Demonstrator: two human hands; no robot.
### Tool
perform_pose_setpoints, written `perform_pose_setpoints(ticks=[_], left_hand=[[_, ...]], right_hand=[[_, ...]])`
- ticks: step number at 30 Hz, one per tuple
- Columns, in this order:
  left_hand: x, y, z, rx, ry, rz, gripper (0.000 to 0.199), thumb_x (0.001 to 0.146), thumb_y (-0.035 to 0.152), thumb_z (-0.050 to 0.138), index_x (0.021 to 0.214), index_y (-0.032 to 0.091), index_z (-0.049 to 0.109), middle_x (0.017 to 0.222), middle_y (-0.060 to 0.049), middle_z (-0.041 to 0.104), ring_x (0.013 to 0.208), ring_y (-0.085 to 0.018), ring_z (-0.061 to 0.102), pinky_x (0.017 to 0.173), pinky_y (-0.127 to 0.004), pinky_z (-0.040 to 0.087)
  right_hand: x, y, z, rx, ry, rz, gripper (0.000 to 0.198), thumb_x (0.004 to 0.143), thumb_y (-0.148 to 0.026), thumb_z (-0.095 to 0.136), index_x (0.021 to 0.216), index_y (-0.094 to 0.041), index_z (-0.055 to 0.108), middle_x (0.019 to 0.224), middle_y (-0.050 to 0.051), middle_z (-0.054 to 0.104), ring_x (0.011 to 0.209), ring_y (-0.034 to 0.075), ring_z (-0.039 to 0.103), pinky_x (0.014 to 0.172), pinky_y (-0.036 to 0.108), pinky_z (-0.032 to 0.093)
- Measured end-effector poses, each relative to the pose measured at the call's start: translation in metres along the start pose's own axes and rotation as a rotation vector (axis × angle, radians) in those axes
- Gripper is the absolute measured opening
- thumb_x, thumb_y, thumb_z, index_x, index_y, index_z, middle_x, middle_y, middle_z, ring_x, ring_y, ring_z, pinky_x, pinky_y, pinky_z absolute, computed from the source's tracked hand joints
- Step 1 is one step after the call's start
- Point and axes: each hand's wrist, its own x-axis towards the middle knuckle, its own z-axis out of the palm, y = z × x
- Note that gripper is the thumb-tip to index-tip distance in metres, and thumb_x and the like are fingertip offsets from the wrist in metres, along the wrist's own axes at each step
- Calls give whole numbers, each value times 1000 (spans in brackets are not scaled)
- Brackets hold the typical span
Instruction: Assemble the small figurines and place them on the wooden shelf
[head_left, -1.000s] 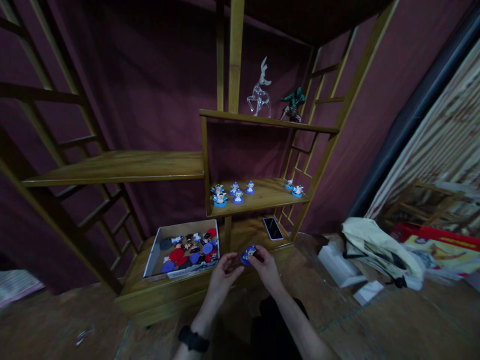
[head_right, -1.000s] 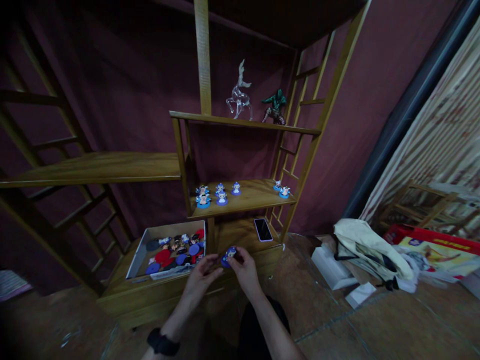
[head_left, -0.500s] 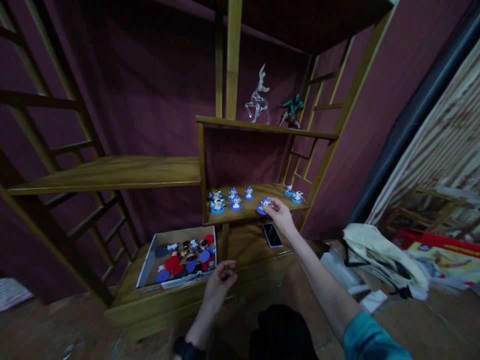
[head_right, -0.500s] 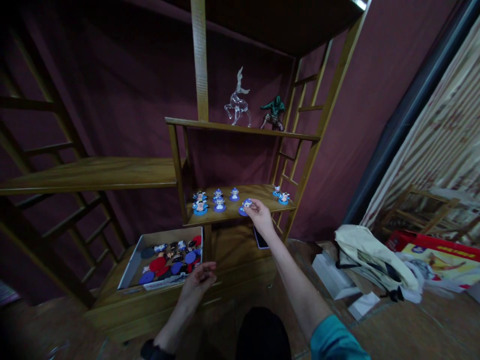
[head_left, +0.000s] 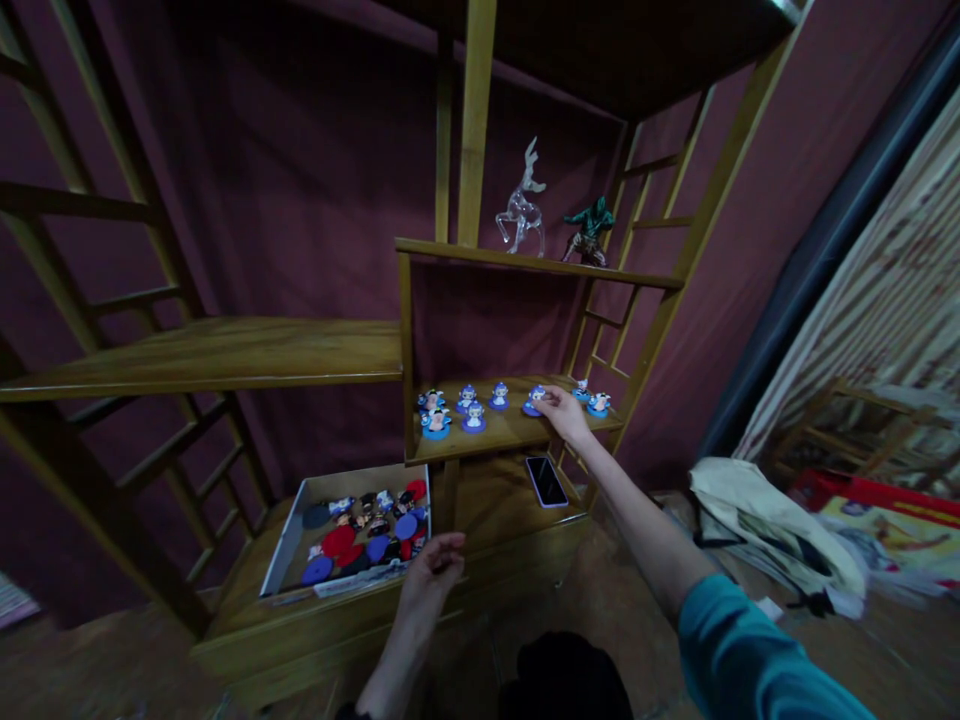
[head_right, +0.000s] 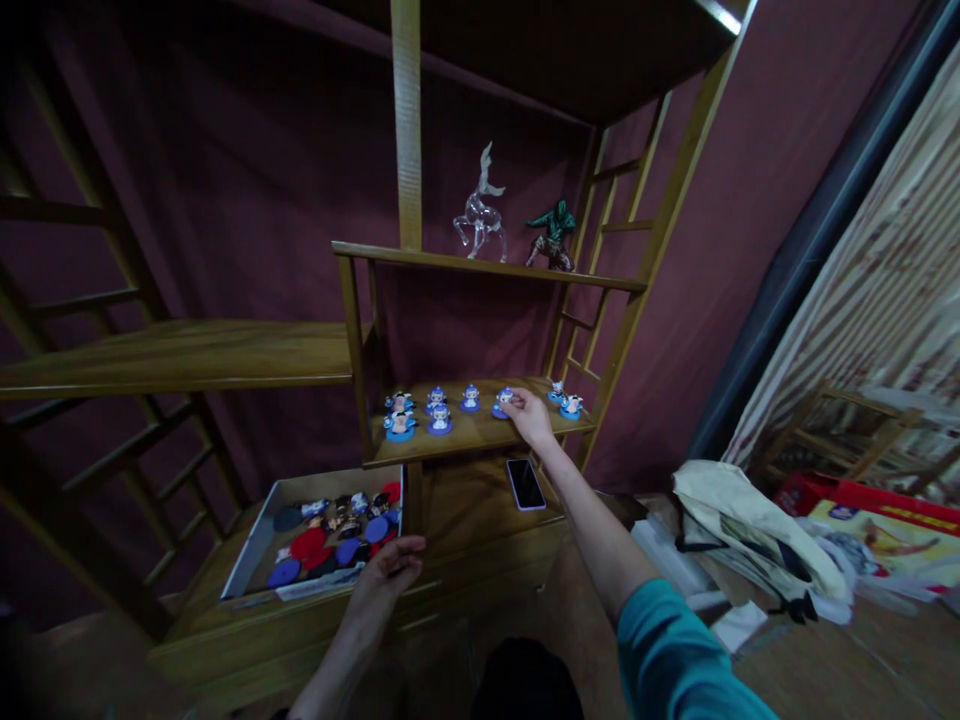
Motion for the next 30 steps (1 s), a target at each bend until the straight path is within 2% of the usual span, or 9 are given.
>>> perform_pose_setpoints(ticks=[7, 11, 18, 24, 27, 30], left_hand=[[2, 0, 0, -74, 49, -36, 35, 55, 23, 69, 89, 16, 66, 92, -8, 66, 78, -17, 59, 75, -30, 44], [9, -6, -4, -113, 40, -117, 38, 52, 24, 72, 89, 16, 66, 93, -10, 67, 81, -20, 60, 70, -29, 45], [10, -3, -6, -184, 6, -197, 39, 56, 26, 73, 93, 17, 65, 94, -9, 67, 77, -16, 61, 65, -25, 43], [6, 8, -2, -213, 38, -253, 38, 52, 27, 75, 89, 18, 67, 92, -9, 68, 71, -15, 62, 64, -26, 44], [6, 8, -2, -219, 35, -266, 36, 53, 28, 74, 87, 19, 67, 91, -7, 69, 71, -15, 62, 64, -25, 45], [7, 7, -3, -225, 29, -275, 35, 54, 29, 74, 87, 21, 67, 91, -5, 69, 73, -16, 62, 65, -25, 45]], right_hand=[[38, 19, -17, -94, 23, 40, 34, 61, -30, 67, 90, -13, 61, 76, 4, 66, 67, 14, 61, 69, 30, 49], [56, 25, -26, -134, 19, 52, 28, 59, -25, 68, 84, -13, 62, 73, 3, 66, 66, 13, 60, 69, 29, 48], [82, 24, -49, -188, -111, 109, 22, 52, -11, 74, 70, -14, 61, 60, 0, 65, 56, 13, 59, 61, 27, 49], [90, 23, -52, -253, -193, 143, 23, 48, -4, 73, 66, -13, 62, 54, -1, 63, 50, 11, 55, 56, 24, 47], [91, 24, -53, -306, -231, 142, 27, 47, -3, 72, 72, -11, 65, 55, -3, 63, 50, 9, 53, 56, 21, 45], [95, 22, -56, -370, -267, 118, 31, 53, -4, 68, 83, -10, 66, 59, -4, 63, 51, 6, 52, 57, 17, 42]])
